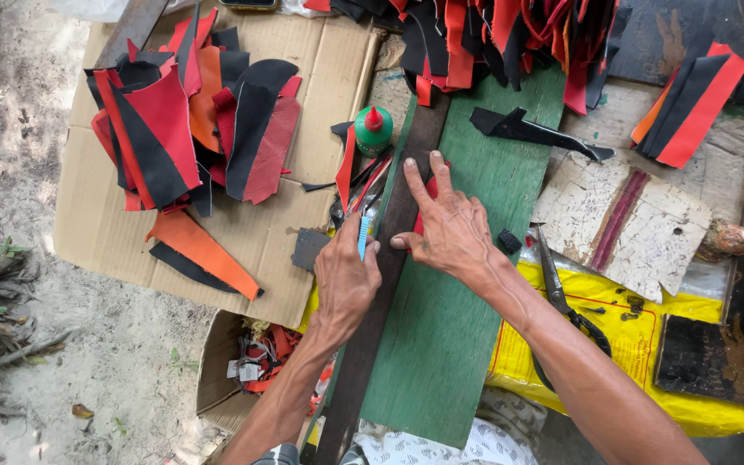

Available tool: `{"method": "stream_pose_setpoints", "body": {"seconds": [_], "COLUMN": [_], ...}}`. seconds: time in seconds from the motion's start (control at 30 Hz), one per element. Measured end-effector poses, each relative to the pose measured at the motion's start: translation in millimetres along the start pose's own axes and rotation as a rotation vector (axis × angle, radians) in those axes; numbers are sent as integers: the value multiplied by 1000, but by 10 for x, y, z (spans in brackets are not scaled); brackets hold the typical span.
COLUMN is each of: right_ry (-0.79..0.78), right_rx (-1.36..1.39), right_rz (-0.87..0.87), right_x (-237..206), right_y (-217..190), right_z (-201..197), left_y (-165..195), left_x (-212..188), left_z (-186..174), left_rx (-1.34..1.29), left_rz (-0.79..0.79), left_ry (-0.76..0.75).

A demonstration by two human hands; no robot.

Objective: The person cuts red and black material strips using a utility knife and scissors on a green cutting board. They trim the edges, separate layers, and stack the finished pieces on the table.

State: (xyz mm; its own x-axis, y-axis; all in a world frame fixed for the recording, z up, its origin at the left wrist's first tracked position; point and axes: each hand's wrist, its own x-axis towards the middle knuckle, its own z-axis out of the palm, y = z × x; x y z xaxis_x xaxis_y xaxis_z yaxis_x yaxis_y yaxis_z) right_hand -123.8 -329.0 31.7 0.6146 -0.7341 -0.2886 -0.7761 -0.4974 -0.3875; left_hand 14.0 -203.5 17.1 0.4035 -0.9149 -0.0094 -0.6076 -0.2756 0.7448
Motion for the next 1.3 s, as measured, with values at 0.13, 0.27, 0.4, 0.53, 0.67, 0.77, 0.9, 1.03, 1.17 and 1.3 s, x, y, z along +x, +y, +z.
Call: {"method": "stream_pose_setpoints", "body": {"seconds": [0.13, 0.27, 0.4, 0.53, 0.67, 0.77, 0.9, 1.03, 1.17, 1.3], "right_ry": [37, 30, 31, 41, 58, 57, 44, 27, -1, 18], "right_rx": [10, 8, 11, 18, 33, 42, 44, 41, 50, 54], "right_rz": [-33, -20, -22, -16, -41, -42, -20, -12, 7, -16], "right_x": [0, -5, -5, -5, -4, -2, -7, -5, -22, -21], "right_y": [2, -10, -13, 5, 17, 26, 20, 17, 7, 12], "right_z": [-7, -18, -23, -11, 0, -10, -18, -29, -37, -42], "left_y": [-5, 11, 47, 103, 154, 176, 184, 191, 206, 213], "left_x": [40, 71, 101, 119, 229, 415, 598, 707, 760, 778], "left_z": [-9, -1, -21, -92, -110, -28, 81, 118, 121, 120], "left_rx": [-10, 26, 55, 17, -146, -132, -473, -501, -448, -423], "left_rz": [71, 118, 115, 126, 82, 21, -281, -229, -265, -275], "left_ry": [15, 41, 29, 30, 61, 20, -88, -109, -157, -170]}}
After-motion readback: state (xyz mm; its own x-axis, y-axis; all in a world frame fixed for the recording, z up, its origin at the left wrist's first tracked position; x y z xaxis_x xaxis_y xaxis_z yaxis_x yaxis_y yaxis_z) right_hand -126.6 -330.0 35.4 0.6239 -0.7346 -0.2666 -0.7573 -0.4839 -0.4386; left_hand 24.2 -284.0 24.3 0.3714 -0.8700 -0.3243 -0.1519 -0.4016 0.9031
